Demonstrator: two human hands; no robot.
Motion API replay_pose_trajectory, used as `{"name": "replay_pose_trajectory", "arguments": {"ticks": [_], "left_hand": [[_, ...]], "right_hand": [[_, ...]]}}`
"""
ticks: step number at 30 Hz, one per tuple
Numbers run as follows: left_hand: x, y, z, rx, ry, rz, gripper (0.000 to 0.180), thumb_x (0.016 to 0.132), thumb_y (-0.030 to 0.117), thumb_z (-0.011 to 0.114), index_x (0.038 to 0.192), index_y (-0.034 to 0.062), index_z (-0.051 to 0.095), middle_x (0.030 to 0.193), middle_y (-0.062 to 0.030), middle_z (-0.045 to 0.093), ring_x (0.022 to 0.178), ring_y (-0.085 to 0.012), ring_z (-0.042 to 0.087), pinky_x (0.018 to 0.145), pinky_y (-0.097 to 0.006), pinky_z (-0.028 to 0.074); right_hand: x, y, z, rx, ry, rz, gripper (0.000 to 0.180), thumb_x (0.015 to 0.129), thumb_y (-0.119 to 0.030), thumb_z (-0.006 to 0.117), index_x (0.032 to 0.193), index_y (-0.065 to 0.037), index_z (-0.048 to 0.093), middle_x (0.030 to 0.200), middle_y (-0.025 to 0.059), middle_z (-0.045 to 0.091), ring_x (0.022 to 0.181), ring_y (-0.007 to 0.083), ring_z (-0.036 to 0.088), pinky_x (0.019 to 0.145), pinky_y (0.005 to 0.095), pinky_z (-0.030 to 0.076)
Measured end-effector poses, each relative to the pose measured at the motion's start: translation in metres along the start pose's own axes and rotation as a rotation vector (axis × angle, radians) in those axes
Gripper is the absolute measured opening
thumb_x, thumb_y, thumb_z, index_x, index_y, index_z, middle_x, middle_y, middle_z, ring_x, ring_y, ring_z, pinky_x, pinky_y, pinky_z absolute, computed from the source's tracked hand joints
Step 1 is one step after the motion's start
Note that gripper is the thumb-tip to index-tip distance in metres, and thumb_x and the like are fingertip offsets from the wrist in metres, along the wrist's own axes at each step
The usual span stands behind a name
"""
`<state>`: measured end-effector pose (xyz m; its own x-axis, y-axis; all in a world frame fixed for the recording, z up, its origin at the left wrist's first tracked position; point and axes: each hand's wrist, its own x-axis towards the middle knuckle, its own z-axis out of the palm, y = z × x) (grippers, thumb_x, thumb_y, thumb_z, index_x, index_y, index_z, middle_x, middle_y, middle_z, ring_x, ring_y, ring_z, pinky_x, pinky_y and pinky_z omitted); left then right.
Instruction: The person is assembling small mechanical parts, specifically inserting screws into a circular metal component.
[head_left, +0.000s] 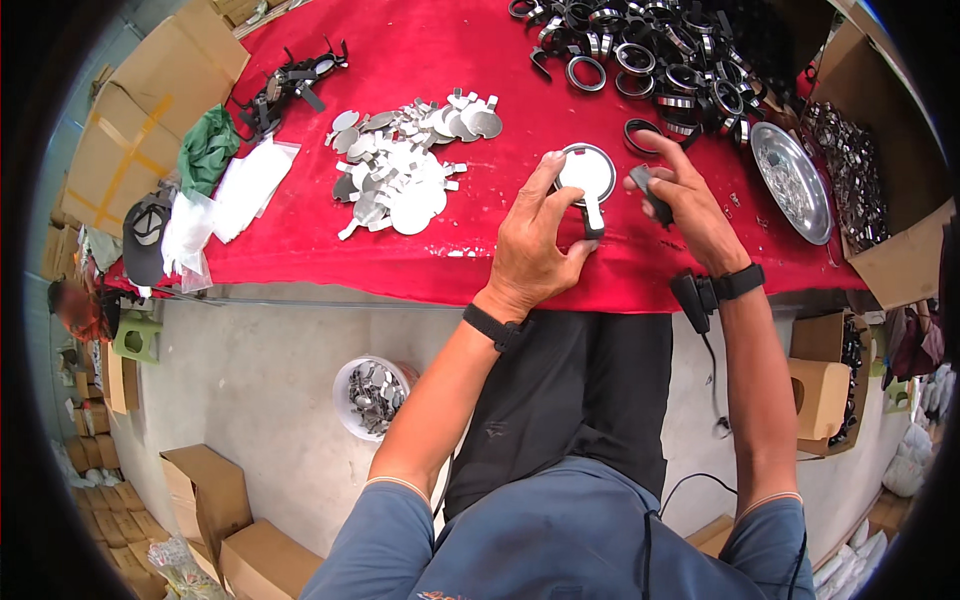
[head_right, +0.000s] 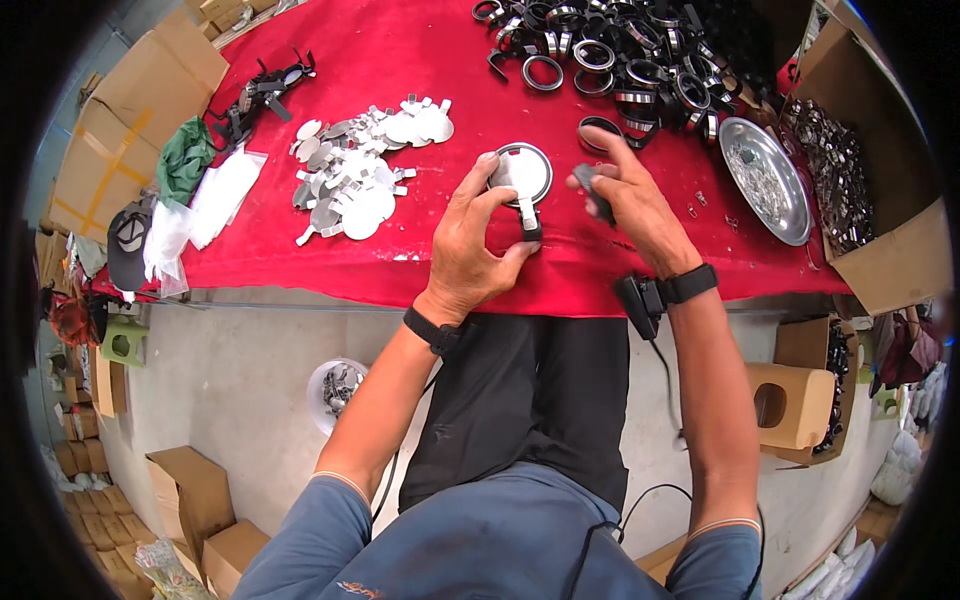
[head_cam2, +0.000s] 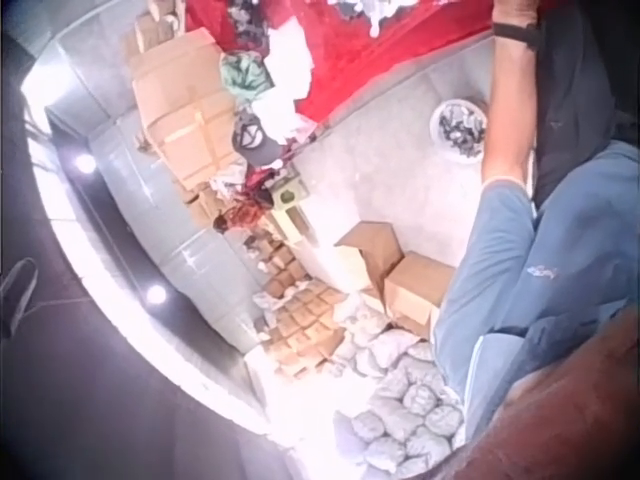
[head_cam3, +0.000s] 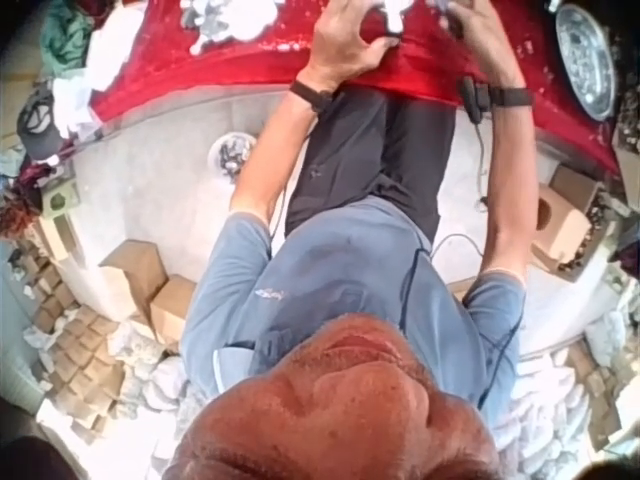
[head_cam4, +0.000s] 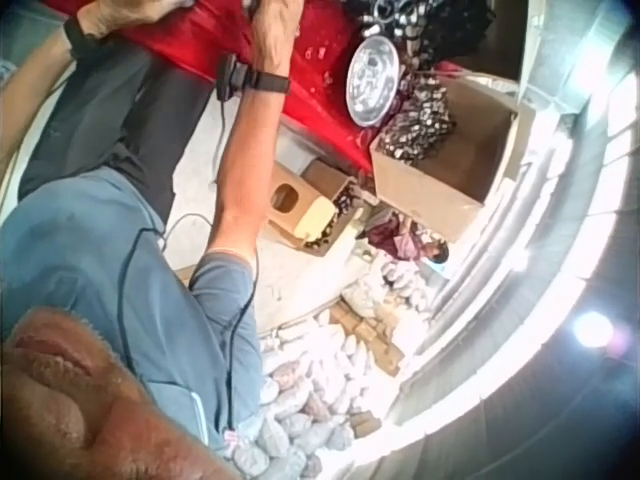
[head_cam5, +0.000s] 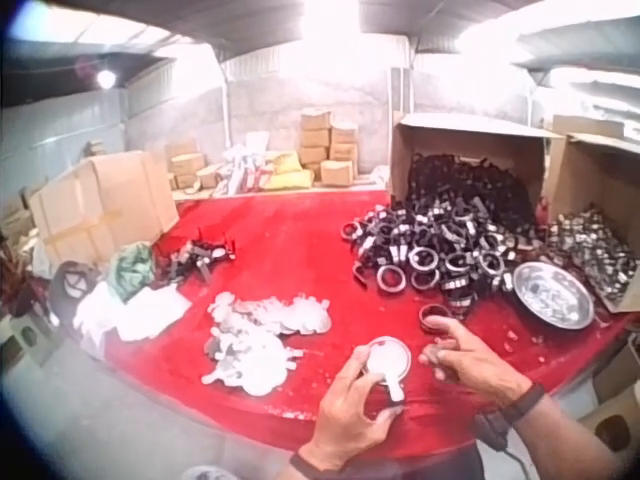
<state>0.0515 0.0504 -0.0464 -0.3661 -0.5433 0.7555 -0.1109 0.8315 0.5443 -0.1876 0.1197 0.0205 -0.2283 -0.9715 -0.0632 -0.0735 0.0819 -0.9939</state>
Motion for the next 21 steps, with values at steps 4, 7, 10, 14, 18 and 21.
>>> {"name": "replay_pose_trajectory", "arguments": {"ticks": [4,7,10,14,18,21], "left_hand": [[-0.002,-0.002,0.002,0.030,-0.001,0.061,0.073,0.065,0.002,0.095,0.131,0.0048,0.064,0.162,-0.0271,0.054,0.150,-0.0450,0.056,0.120,-0.049,0.055],[-0.003,-0.001,0.003,0.033,0.013,0.079,0.080,0.066,0.002,0.094,0.137,0.0047,0.059,0.163,-0.0290,0.053,0.149,-0.0454,0.057,0.118,-0.048,0.057],[-0.005,0.000,0.003,0.030,0.047,0.032,0.089,0.065,0.003,0.096,0.145,0.0048,0.055,0.162,-0.0300,0.053,0.149,-0.0451,0.057,0.117,-0.047,0.058],[-0.007,-0.001,0.005,0.019,0.066,0.023,0.097,0.064,0.005,0.098,0.150,0.0037,0.053,0.161,-0.0296,0.055,0.149,-0.0447,0.058,0.117,-0.046,0.057],[-0.007,-0.005,0.007,0.062,0.045,0.061,0.107,0.063,0.005,0.099,0.158,0.0013,0.049,0.161,-0.0295,0.055,0.149,-0.0447,0.057,0.120,-0.046,0.055],[-0.006,-0.007,0.009,0.112,0.031,0.086,0.115,0.063,0.006,0.099,0.164,-0.0002,0.045,0.161,-0.0291,0.056,0.149,-0.0449,0.057,0.122,-0.047,0.053]], "right_hand": [[0.002,-0.007,0.020,0.078,-0.198,0.118,0.051,0.107,-0.026,0.074,0.151,-0.006,0.061,0.119,0.0058,0.073,0.093,0.0085,0.062,0.079,0.0251,0.050],[0.004,-0.003,0.030,0.093,-0.169,0.059,0.052,0.102,-0.029,0.081,0.143,-0.003,0.064,0.118,0.0049,0.074,0.097,0.0086,0.065,0.075,0.0261,0.050],[0.007,0.000,0.034,0.120,-0.149,0.066,0.050,0.098,-0.027,0.083,0.139,-0.003,0.066,0.116,0.0046,0.075,0.096,0.0089,0.066,0.074,0.0267,0.050],[0.010,-0.001,0.040,0.055,-0.100,0.072,0.048,0.095,-0.024,0.083,0.135,-0.003,0.067,0.110,0.0046,0.076,0.091,0.0095,0.067,0.072,0.0267,0.049],[0.013,-0.002,0.043,0.013,-0.067,0.052,0.046,0.094,-0.024,0.083,0.133,-0.003,0.068,0.108,0.0054,0.077,0.087,0.0098,0.068,0.069,0.0264,0.048],[0.017,-0.004,0.036,0.040,-0.106,0.104,0.048,0.093,-0.025,0.084,0.133,-0.003,0.068,0.107,0.0052,0.076,0.087,0.0102,0.068,0.067,0.0268,0.048]]}}
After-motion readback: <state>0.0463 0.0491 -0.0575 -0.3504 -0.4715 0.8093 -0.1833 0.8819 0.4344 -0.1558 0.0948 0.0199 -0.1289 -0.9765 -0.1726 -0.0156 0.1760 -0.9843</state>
